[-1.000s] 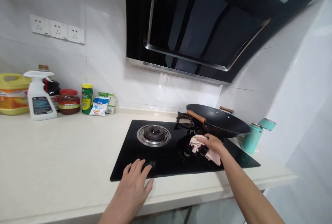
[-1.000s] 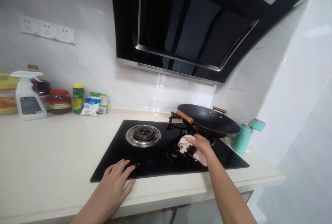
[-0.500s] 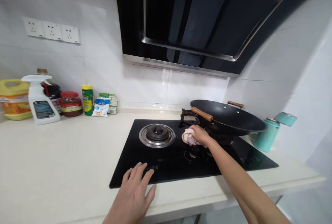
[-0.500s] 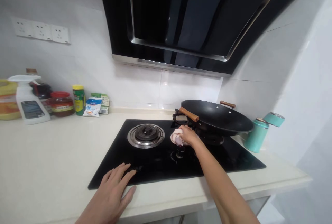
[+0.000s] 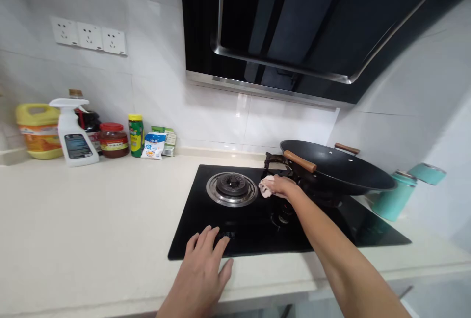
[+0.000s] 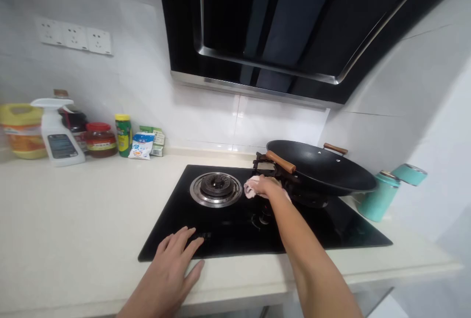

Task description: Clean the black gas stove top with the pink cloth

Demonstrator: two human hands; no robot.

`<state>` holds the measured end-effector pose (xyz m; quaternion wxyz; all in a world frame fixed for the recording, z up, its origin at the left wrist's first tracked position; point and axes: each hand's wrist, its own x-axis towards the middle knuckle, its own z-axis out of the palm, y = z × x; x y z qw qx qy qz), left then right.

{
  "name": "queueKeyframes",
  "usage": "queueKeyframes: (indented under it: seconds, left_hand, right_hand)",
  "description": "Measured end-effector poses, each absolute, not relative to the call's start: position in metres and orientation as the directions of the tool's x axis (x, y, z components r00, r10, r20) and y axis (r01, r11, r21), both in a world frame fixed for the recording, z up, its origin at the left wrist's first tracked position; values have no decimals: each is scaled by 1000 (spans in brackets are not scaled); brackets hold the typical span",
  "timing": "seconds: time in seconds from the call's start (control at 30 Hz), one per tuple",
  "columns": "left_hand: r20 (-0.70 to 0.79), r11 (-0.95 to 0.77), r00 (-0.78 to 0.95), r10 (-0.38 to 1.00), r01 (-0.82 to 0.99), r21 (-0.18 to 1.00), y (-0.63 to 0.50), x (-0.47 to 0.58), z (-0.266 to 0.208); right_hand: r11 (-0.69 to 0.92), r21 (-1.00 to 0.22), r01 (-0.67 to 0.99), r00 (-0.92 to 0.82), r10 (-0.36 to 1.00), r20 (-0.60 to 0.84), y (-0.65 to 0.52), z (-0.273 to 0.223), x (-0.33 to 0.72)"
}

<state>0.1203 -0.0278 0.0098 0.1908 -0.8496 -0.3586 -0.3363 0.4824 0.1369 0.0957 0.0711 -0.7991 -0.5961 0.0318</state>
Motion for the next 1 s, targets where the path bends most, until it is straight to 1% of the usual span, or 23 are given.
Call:
queueKeyframes:
  seconds: [0.1, 0.23, 0.37, 0.53, 0.6, 0.77, 0.83, 0.93, 1.0]
  left_hand:
    - [695, -659, 502, 515, 750, -54, -29, 122, 10]
    - [658, -655, 503, 561, 755, -19, -32, 124, 14]
    - [657, -657, 496, 568, 754, -1, -33, 124, 17]
    - [666, -666, 483, 568, 745, 28, -32, 122, 16]
    - [676, -677, 472, 566, 734, 54, -29, 121, 15]
    - [689, -690, 455, 565, 717, 93, -20, 118, 11]
    - [680, -689, 461, 570, 719, 90, -18, 117, 10]
    - [678, -691, 460, 573, 717, 97, -18, 116, 11]
    - [676, -693, 462, 574, 713, 102, -20, 116, 11]
  right_hand:
    - [-243, -69, 967, 243, 970, -20, 119, 103, 459]
    - [-94, -16, 995, 93, 994, -54, 87, 109, 424]
    - [65, -28, 997, -65, 998, -13, 51, 106, 385]
    - [197, -77, 977, -190, 978, 92, 2, 96, 349]
    - [233, -112, 966, -216, 966, 146, -19, 89, 344]
    - [324, -289, 901, -224, 917, 329, -63, 70, 358]
    - [325, -338, 883, -208, 917, 339, -78, 67, 369]
    - [275, -423, 863, -148, 940, 309, -99, 69, 389]
    - [234, -514, 825, -103, 957, 271, -112, 72, 408]
